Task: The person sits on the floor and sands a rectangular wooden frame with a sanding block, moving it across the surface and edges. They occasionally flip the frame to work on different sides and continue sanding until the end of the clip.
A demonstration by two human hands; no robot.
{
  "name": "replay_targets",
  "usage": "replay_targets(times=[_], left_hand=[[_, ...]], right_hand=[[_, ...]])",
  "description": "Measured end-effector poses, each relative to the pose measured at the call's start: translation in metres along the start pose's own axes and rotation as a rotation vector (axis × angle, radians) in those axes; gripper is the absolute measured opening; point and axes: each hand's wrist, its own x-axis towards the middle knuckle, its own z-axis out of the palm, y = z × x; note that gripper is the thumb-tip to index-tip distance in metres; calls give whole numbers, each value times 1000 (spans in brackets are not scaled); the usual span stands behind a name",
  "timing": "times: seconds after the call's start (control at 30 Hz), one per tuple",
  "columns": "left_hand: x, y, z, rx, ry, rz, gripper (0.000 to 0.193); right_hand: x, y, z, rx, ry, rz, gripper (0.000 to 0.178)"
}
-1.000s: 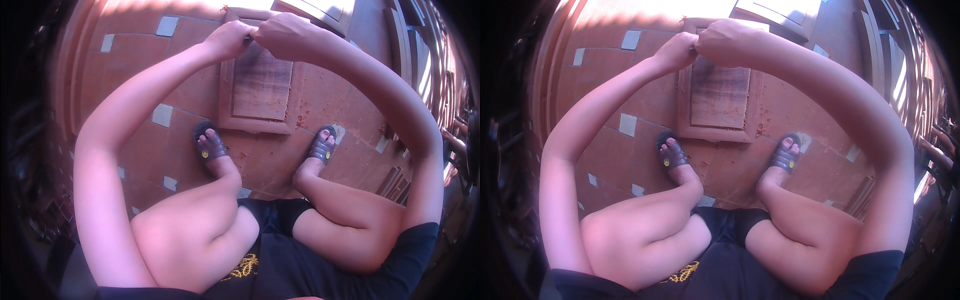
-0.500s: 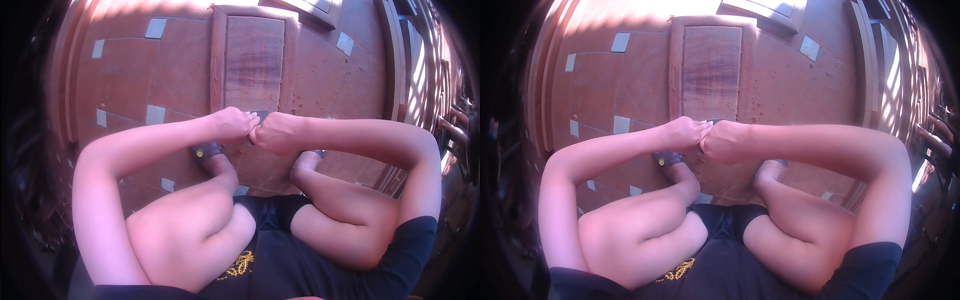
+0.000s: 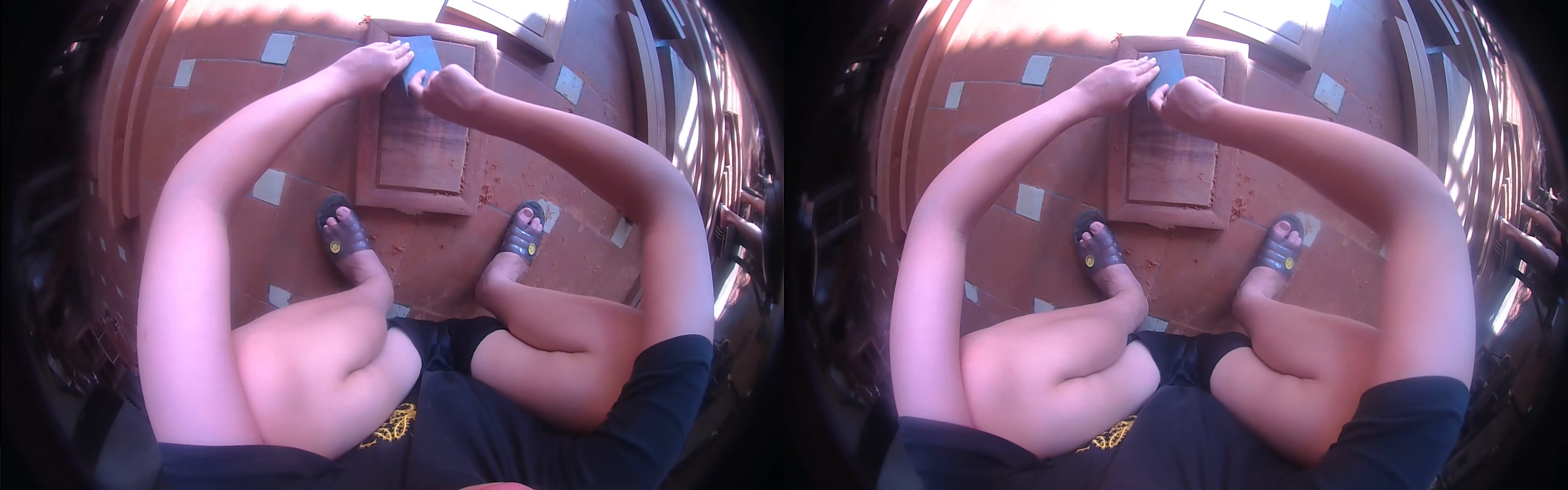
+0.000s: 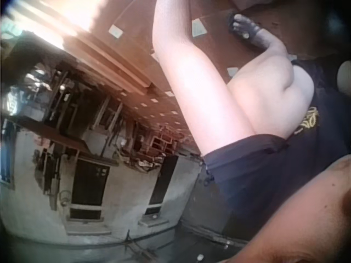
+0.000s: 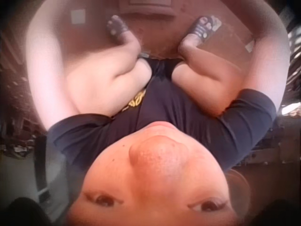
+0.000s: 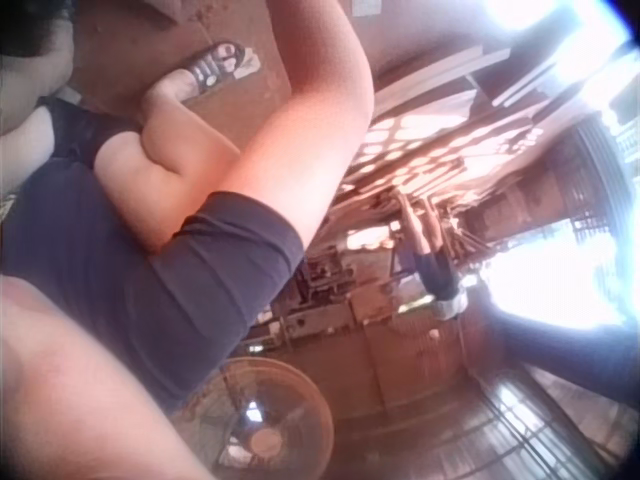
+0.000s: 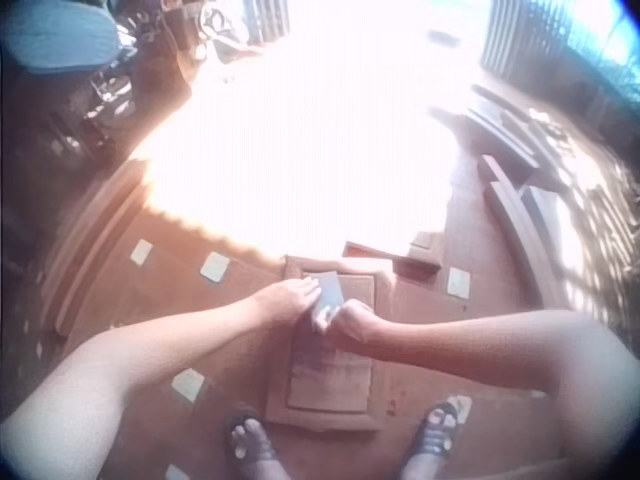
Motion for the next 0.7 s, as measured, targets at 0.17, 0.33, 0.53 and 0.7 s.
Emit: replay_targets(times=[0.17, 0.33, 0.53, 0.7], left_hand=[[-31, 99, 25, 92, -25, 98, 47], [-81, 158, -24, -256, -64, 158, 58], [-62, 151, -17, -748, 53, 11, 37], [4, 76, -15, -982, 189, -206, 20]], right_hand=[[-45, -82, 4, 168, -235, -191, 44], [-91, -96, -58, 386, -89, -489, 40], [-80, -47, -89, 710, -197, -293, 16], [-46, 37, -93, 545, -14, 4, 31]])
